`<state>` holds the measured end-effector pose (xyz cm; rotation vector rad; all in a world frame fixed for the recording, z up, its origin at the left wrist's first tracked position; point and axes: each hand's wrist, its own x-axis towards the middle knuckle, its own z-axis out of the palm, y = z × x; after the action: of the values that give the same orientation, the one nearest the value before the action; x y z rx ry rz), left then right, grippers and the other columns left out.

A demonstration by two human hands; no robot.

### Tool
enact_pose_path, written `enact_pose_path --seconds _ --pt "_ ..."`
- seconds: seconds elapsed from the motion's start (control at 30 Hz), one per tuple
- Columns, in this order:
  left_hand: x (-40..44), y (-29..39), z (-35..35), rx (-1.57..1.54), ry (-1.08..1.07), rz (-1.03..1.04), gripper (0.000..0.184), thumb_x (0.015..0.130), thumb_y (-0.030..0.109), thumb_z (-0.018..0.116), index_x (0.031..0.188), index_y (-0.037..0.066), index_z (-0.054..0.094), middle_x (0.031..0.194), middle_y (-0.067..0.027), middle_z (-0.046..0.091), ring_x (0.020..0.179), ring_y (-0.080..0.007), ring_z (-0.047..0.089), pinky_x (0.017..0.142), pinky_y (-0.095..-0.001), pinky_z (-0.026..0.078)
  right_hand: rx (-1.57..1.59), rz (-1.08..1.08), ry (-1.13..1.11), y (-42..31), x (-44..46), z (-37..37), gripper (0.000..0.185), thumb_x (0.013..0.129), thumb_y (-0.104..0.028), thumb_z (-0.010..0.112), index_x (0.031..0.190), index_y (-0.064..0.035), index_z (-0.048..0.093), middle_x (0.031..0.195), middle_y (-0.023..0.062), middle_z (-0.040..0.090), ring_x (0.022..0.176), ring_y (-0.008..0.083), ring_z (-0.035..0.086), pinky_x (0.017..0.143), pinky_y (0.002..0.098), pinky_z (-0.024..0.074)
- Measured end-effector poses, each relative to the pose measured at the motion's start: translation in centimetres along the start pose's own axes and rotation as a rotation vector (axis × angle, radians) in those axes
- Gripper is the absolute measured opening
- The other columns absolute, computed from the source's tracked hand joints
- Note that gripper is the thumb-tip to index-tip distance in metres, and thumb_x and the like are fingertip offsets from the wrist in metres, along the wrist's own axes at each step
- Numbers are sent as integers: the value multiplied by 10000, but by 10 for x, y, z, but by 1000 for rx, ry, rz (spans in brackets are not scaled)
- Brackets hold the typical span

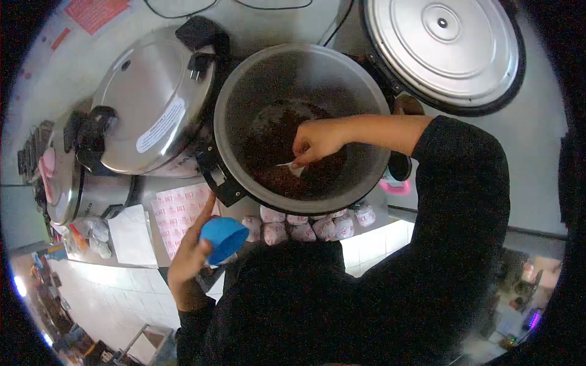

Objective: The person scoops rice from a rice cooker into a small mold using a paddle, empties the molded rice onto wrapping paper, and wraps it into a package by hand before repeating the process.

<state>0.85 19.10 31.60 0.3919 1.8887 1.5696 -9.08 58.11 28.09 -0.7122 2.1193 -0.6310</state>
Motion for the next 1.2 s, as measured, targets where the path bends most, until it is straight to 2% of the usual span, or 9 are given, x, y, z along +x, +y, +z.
enact_pose_path --seconds 0.07,0.23,0.43,0.57,0.73,0.83,0.9,1.07,1.2 --pt "-4 16 -15 8 41 -30 1172 829 887 461 1537 -42 370 1233 -171 606 1125 -237 573 1005 -350 429 34 -32 33 -4 -11 -5 414 943 -459 680 883 -56 756 654 57 655 586 154 598 561 361 468" --pt "16 29 -16 -132 89 220 797 1046 634 342 1519 -4 409 1504 -143 497 1335 -245 510 1130 -393 380 352 183 1 6 -39 -18 400 967 -442 681 871 -61 757 579 -27 532 494 74 479 460 265 385" --pt "76 69 35 -361 299 223 616 1051 468 524 1497 55 424 1406 -126 536 1262 -218 540 1057 -381 456 547 202 267 -3 -99 -36 397 976 -395 681 862 -20 743 569 -33 516 485 60 452 455 258 356" --pt "113 74 64 -593 218 229 572 1049 417 559 1464 48 421 1371 -101 540 1246 -223 543 1078 -415 445 412 272 572 -53 -151 -52 415 988 -406 651 864 -22 745 562 -38 501 476 64 432 452 263 355" --pt "155 80 115 -822 83 236 609 1041 464 545 1452 34 416 1387 -99 531 1270 -236 528 1115 -429 408 301 443 980 -124 -167 -23 461 1012 -426 581 806 -28 686 553 -12 527 529 95 575 495 301 522" --pt "162 89 138 -943 11 205 614 1042 476 528 1456 38 412 1400 -106 527 1291 -246 517 1126 -439 396 -133 306 1249 -132 -153 24 292 997 -253 578 919 15 665 734 212 656 707 422 680 649 496 550" --pt "159 102 149 -1066 52 213 595 1060 482 480 1454 41 420 1391 -113 534 1292 -260 516 1127 -445 395 -124 271 1219 -137 -146 49 201 980 -169 564 1033 3 653 915 272 668 805 511 630 742 569 516" --pt "162 106 142 -1032 8 241 550 1085 481 395 1421 51 463 1383 -117 549 1272 -275 528 1123 -458 392 -598 326 1102 -137 -145 88 344 980 -147 550 1249 67 525 924 152 599 674 318 687 533 397 575" --pt "169 103 135 -966 1 185 473 1097 427 384 1334 51 544 1311 -111 606 1237 -267 557 1082 -461 408 -598 302 1024 -136 -144 98 335 972 -162 559 1220 62 535 913 151 608 672 324 687 532 397 573"
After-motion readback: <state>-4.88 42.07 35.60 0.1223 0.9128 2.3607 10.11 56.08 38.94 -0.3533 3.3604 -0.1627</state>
